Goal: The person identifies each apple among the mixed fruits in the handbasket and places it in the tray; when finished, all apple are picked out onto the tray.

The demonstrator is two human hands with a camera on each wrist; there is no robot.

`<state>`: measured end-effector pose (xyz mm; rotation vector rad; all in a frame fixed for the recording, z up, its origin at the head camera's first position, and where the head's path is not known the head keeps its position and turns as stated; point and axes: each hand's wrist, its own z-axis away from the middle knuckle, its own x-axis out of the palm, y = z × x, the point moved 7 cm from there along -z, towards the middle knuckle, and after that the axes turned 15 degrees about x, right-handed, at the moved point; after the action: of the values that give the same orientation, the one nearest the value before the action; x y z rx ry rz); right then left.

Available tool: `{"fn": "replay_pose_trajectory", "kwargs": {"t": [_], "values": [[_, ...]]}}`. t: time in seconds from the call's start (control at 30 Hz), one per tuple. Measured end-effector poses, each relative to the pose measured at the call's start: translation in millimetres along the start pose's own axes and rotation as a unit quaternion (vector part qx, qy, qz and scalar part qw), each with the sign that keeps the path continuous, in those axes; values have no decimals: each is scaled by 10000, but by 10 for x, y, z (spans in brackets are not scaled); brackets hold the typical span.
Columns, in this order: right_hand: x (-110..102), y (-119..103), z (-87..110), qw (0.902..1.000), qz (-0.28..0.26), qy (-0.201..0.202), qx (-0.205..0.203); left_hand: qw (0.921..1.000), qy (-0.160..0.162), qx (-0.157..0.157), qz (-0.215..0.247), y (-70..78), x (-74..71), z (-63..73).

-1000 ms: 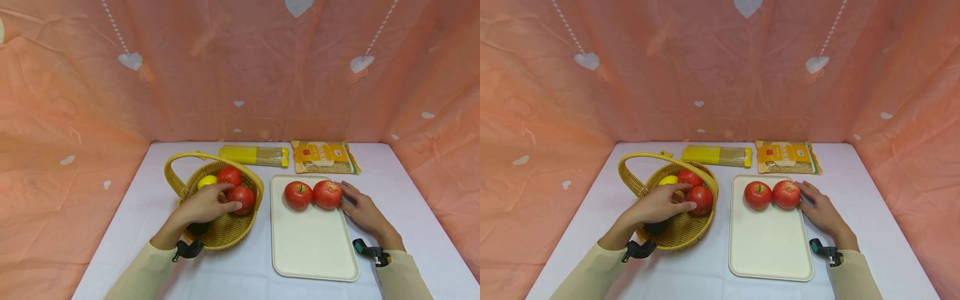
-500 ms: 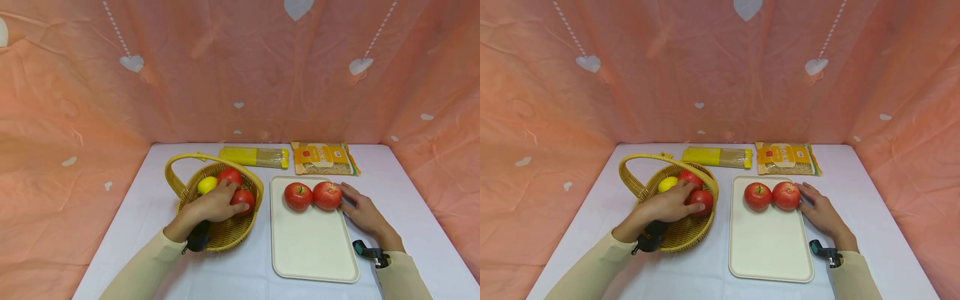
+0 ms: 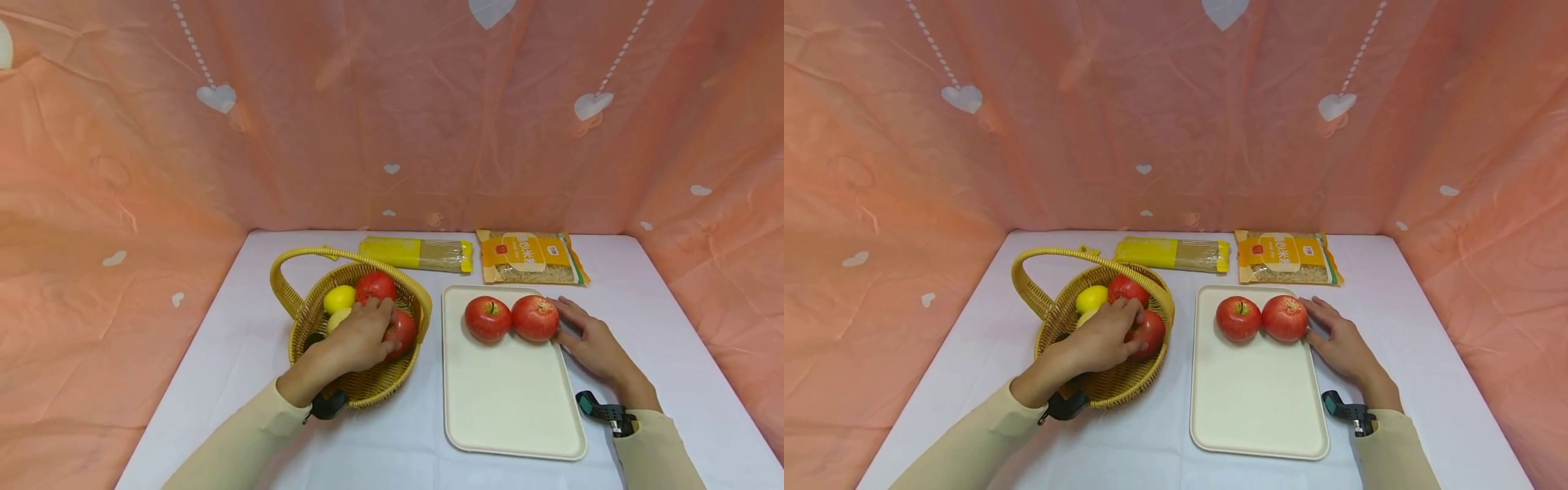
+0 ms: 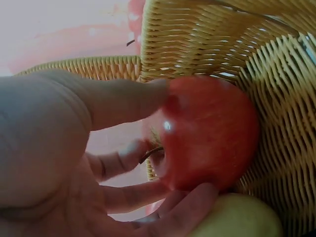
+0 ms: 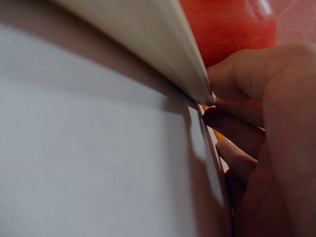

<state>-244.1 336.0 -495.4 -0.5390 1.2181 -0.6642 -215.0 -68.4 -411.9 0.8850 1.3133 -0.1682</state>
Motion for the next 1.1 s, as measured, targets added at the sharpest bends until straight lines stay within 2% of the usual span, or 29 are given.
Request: {"fn": "replay_pose_trajectory", "kwargs": {"t": [0.07,0.13,0.23,0.3,0.33,0.5,0.53,0.57,0.77,0.93,1.1], "values": [[0,1,-1,10000,-12,1,9,10000,25,-20,-67,-12,4,-2],[5,8,-5,10000,-29,-4,30,9998,-111,-156,-59,56,-53,13],[11,15,-9,10000,-45,-3,24,9991,-322,-170,-200,49,-34,-1],[9,20,-11,10000,-24,16,32,9981,-422,-80,-436,-12,22,-36],[6,21,-11,10000,-14,33,33,9974,-457,16,-557,-109,97,-71],[-2,24,-19,10000,-18,32,58,9946,-520,-48,-900,-133,72,-122],[-3,22,-19,10000,-14,43,45,9951,-517,-114,-839,-102,37,-114],[-3,21,-20,10000,-16,30,51,9955,-533,-238,-747,-4,-46,-93],[-6,22,-19,10000,-79,8,53,9989,-322,-269,-193,-15,-76,-52],[5,21,-16,9999,-90,7,72,9991,104,-133,395,-28,-139,19],[6,21,-17,9999,-40,-5,112,9941,647,-18,873,-25,-256,123]]}}
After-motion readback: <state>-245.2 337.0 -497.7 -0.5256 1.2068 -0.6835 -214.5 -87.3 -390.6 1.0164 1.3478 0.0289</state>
